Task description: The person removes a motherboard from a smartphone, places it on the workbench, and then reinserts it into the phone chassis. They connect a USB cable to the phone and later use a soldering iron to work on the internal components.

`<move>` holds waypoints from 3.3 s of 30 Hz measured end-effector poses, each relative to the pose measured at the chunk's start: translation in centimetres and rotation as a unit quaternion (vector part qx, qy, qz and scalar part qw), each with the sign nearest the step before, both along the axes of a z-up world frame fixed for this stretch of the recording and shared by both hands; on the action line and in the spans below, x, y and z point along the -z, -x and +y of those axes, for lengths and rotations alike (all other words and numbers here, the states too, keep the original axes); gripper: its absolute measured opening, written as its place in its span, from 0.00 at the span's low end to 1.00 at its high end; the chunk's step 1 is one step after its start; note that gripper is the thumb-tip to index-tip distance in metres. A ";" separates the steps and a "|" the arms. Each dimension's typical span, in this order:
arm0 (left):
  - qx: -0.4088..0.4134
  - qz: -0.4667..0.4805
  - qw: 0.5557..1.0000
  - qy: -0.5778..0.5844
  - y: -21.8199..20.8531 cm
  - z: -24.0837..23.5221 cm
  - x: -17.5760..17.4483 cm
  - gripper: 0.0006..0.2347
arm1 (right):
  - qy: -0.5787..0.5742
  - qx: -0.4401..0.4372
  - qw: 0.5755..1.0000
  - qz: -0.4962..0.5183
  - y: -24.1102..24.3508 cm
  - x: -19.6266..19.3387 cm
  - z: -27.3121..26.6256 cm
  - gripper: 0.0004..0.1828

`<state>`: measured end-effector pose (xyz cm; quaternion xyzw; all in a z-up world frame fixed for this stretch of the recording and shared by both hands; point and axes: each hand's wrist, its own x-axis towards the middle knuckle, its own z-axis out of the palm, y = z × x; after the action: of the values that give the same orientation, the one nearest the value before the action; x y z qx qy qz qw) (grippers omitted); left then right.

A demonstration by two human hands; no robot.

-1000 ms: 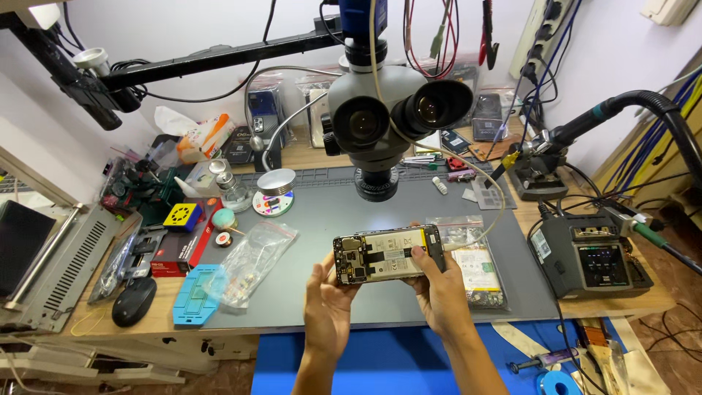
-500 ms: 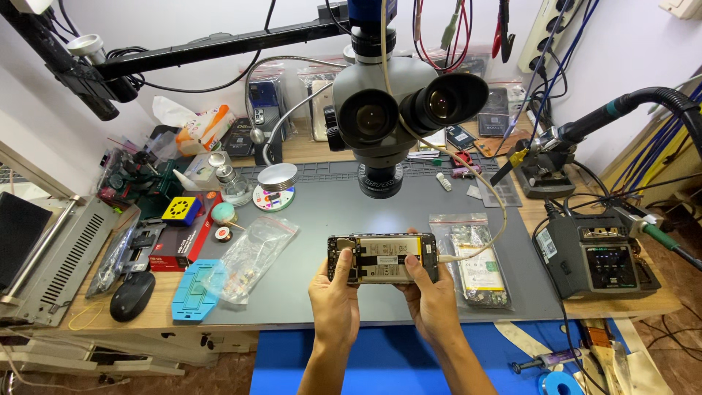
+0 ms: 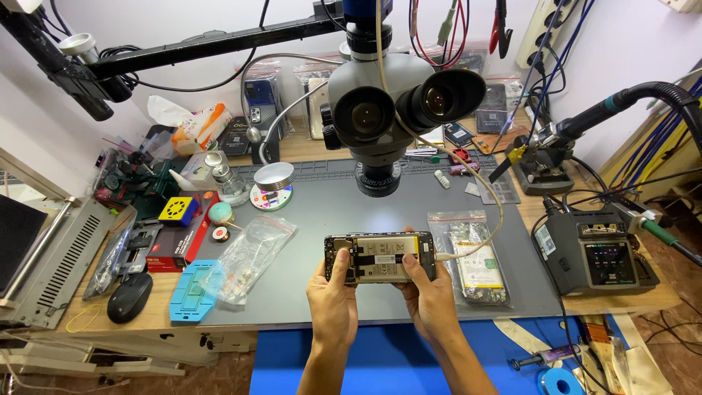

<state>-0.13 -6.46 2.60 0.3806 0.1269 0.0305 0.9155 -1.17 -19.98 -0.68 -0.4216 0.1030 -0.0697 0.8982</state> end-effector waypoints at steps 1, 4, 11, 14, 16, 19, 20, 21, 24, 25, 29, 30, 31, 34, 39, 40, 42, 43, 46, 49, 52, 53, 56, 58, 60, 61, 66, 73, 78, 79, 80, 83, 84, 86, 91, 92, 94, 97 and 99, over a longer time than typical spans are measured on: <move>0.001 0.000 1.000 0.000 0.0 0.0 0.1 0.14 | 0.000 0.001 1.000 0.000 0.0 0.0 0.0 0.31; -0.004 0.007 1.000 0.007 0.0 0.0 0.3 0.14 | -0.006 -0.002 1.000 -0.010 0.0 -0.1 0.0 0.30; -0.008 0.002 1.000 0.004 0.2 0.1 0.6 0.13 | 0.018 0.032 0.999 0.032 -0.1 0.7 0.2 0.23; -0.004 0.003 1.000 -0.014 0.3 0.2 0.8 0.15 | 0.073 0.033 0.996 0.036 0.1 0.0 0.2 0.16; 0.001 -0.007 1.000 -0.030 0.5 0.2 0.5 0.16 | 0.094 0.024 0.995 0.011 0.1 -0.2 0.2 0.13; 0.004 0.006 0.999 -0.034 1.0 0.0 0.1 0.20 | 0.053 0.021 0.998 0.025 0.2 -0.1 0.2 0.14; -0.002 -0.023 0.999 -0.024 1.0 -0.1 0.5 0.21 | 0.045 0.022 0.999 0.020 0.2 0.0 0.3 0.14; -0.007 -0.052 0.999 -0.014 1.0 -0.2 0.9 0.22 | 0.038 0.022 0.999 0.014 0.2 0.0 0.3 0.15; 0.017 -0.074 0.997 0.002 1.6 -1.4 2.2 0.24 | 0.014 0.009 1.000 0.023 0.9 -1.5 0.7 0.16; 0.019 -0.074 0.997 0.002 1.8 -1.7 2.5 0.24 | 0.013 0.011 1.000 0.023 1.0 -1.5 1.2 0.16; 0.034 -0.072 0.996 0.027 2.8 -3.7 0.7 0.22 | 0.037 -0.034 0.999 0.013 1.6 -0.4 1.3 0.26; 0.001 -0.031 0.999 0.043 3.0 -4.1 -0.7 0.23 | 0.078 -0.058 0.995 0.020 1.6 0.0 1.2 0.26; 0.014 -0.032 0.998 0.043 3.2 -4.1 -1.6 0.23 | 0.077 -0.045 0.996 0.019 1.9 0.3 0.4 0.26; -0.024 0.005 0.999 0.038 3.6 -4.1 -3.5 0.21 | 0.064 -0.105 0.989 -0.082 2.4 1.0 -1.6 0.26; -0.043 -0.003 0.999 -0.008 3.4 -4.4 -2.6 0.24 | 0.126 -0.038 0.985 -0.108 3.2 1.7 -3.8 0.13; -0.034 -0.004 0.999 -0.008 3.5 -4.6 -2.5 0.24 | 0.126 -0.030 0.986 -0.109 3.3 1.4 -4.3 0.13; -0.038 0.005 0.999 -0.015 3.5 -4.8 -2.3 0.23 | 0.183 -0.055 0.975 -0.115 3.5 1.0 -5.0 0.13; -0.031 0.002 0.999 -0.015 3.3 -4.6 -1.6 0.23 | 0.184 -0.047 0.975 -0.116 3.6 0.5 -5.4 0.13; 0.008 0.011 1.000 -0.011 2.9 -4.4 -0.3 0.23 | 0.340 -0.007 0.929 -0.145 4.0 -0.5 -6.1 0.12; 0.012 0.032 0.999 -0.007 2.8 -4.8 0.4 0.24 | 0.389 0.029 0.892 -0.229 4.4 -0.6 -6.2 0.10; 0.014 0.016 1.000 -0.007 2.4 -5.2 1.5 0.23 | 0.394 0.045 0.876 -0.274 4.5 -0.1 -6.5 0.10; 0.013 0.032 0.999 -0.008 2.4 -5.5 1.5 0.23 | 0.392 0.034 0.878 -0.272 4.6 0.3 -6.7 0.11; 0.023 0.048 0.998 -0.018 2.0 -6.2 2.1 0.24 | 0.390 0.020 0.878 -0.276 4.5 0.9 -7.5 0.13; 0.033 0.052 0.998 -0.028 1.7 -6.8 2.7 0.26 | 0.389 0.016 0.877 -0.281 4.5 1.1 -8.1 0.13; 0.021 0.033 0.999 -0.033 1.6 -7.3 3.2 0.26 | 0.398 -0.007 0.878 -0.268 4.5 1.3 -8.6 0.14; 0.023 0.033 0.999 -0.035 1.7 -7.7 3.2 0.26 | 0.397 -0.005 0.878 -0.267 4.5 1.2 -8.8 0.14; -0.058 -0.054 0.997 -0.011 -1.7 -5.0 9.1 0.23 | 0.298 0.003 0.935 -0.193 4.9 1.1 -9.1 0.12; -0.020 -0.103 0.994 0.014 -1.9 -3.2 12.8 0.26 | 0.584 -0.116 0.803 -0.010 7.8 -0.9 -13.5 0.25; 0.013 -0.162 0.986 0.048 -1.0 -3.9 13.7 0.30 | 0.455 -0.092 0.885 -0.041 13.2 -7.5 -17.0 0.16; 0.012 -0.162 0.985 0.050 0.7 -5.4 10.3 0.30 | 0.457 -0.093 0.884 -0.042 14.1 -8.5 -17.7 0.16; 0.048 -0.045 0.998 0.021 2.3 -6.9 6.9 0.25 | 0.452 -0.034 0.886 -0.096 15.0 -9.5 -18.4 0.12; 0.117 0.088 0.989 -0.018 4.7 -10.5 1.9 0.22 | 0.440 0.078 0.877 -0.179 16.8 -12.0 -20.4 0.11; 0.146 0.106 0.983 -0.033 4.9 -11.4 1.0 0.24 | 0.433 0.132 0.868 -0.204 17.1 -12.7 -21.1 0.12; 0.163 0.107 0.981 -0.005 4.1 -12.9 2.4 0.24 | 0.428 0.200 0.847 -0.243 18.4 -13.4 -22.7 0.11; 0.186 0.092 0.977 0.057 3.6 -16.2 3.7 0.27 | 0.401 0.459 0.713 -0.347 21.1 -11.9 -32.2 0.12; 0.203 0.118 0.971 0.047 4.1 -16.8 2.1 0.25 | 0.355 0.539 0.691 -0.325 21.4 -11.8 -35.1 0.15; 0.221 0.147 0.963 0.036 4.8 -18.2 0.2 0.24 | 0.305 0.613 0.665 -0.297 21.3 -11.8 -40.8 0.21; 0.233 0.144 0.961 0.040 5.2 -20.7 -0.3 0.25 | 0.203 0.603 0.738 -0.226 19.3 -12.1 -47.8 0.12; 0.235 0.133 0.963 0.026 5.0 -22.1 -0.7 0.24 | 0.249 0.490 0.834 -0.053 16.5 -12.5 -50.9 0.07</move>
<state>-5.09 -28.61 3.35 0.3760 0.1553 -0.2393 0.8816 -17.70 -70.85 11.84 -0.5212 0.2272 -0.5460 0.6153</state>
